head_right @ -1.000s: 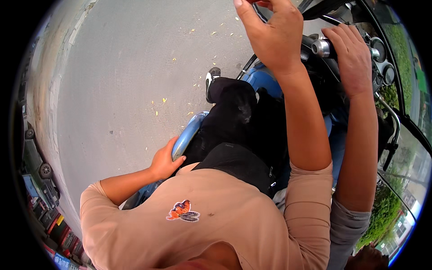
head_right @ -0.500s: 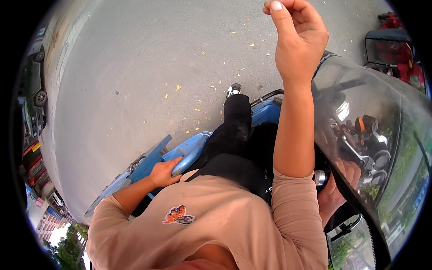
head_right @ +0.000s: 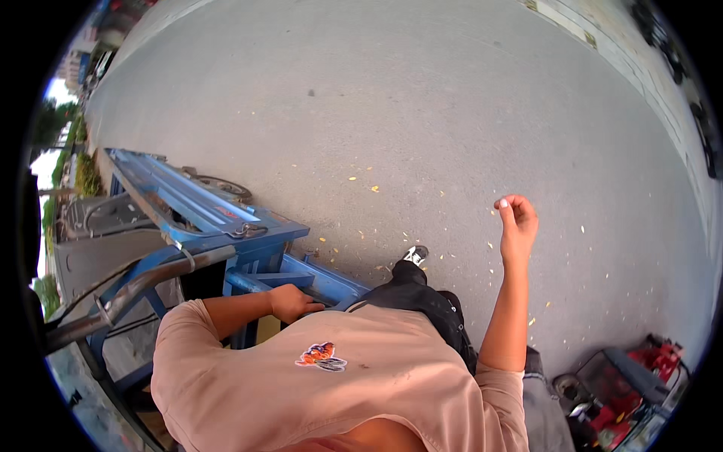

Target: The person unloads a washing machine from the back of a blue three-wheeled cargo vehicle. They use a hand truck to move the appliance from the street to the entrance of a building, then carry it inside a cluttered workshop.

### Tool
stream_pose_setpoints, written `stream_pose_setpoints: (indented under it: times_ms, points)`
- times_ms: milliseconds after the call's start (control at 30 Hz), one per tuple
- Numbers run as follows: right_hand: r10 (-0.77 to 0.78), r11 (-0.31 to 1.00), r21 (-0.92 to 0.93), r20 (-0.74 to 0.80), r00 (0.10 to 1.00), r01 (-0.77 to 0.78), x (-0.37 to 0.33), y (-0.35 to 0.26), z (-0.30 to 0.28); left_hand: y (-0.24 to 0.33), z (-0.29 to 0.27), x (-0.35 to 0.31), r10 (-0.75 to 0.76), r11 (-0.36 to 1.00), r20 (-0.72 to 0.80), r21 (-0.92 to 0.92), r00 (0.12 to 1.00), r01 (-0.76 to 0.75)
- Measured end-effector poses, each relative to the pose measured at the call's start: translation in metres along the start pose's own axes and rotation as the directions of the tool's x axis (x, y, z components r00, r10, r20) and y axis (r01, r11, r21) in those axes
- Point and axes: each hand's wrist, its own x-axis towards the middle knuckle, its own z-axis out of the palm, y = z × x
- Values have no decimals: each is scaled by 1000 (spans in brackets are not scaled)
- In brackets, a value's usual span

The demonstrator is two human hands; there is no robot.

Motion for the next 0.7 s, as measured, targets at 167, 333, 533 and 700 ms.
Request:
stream_pose_setpoints:
  times_ms: [167,333,533,700]
  points:
    - [186,952,-299,743,642,70,-17,35,99,-8,-19,-28,-116,993,-132,-33,984,112]
    - [261,906,-256,965,33,338,-50,82,120,8,19,-6,-128,988,-133,-102,983,115]
    - [478,644,-321,877,-39,695,32,88,144,13,5,0,-204,976,-65,-95,977,198]
    - [389,594,-147,913,-122,791,104,80,177,24,-7,23,-523,793,-72,-406,849,454]
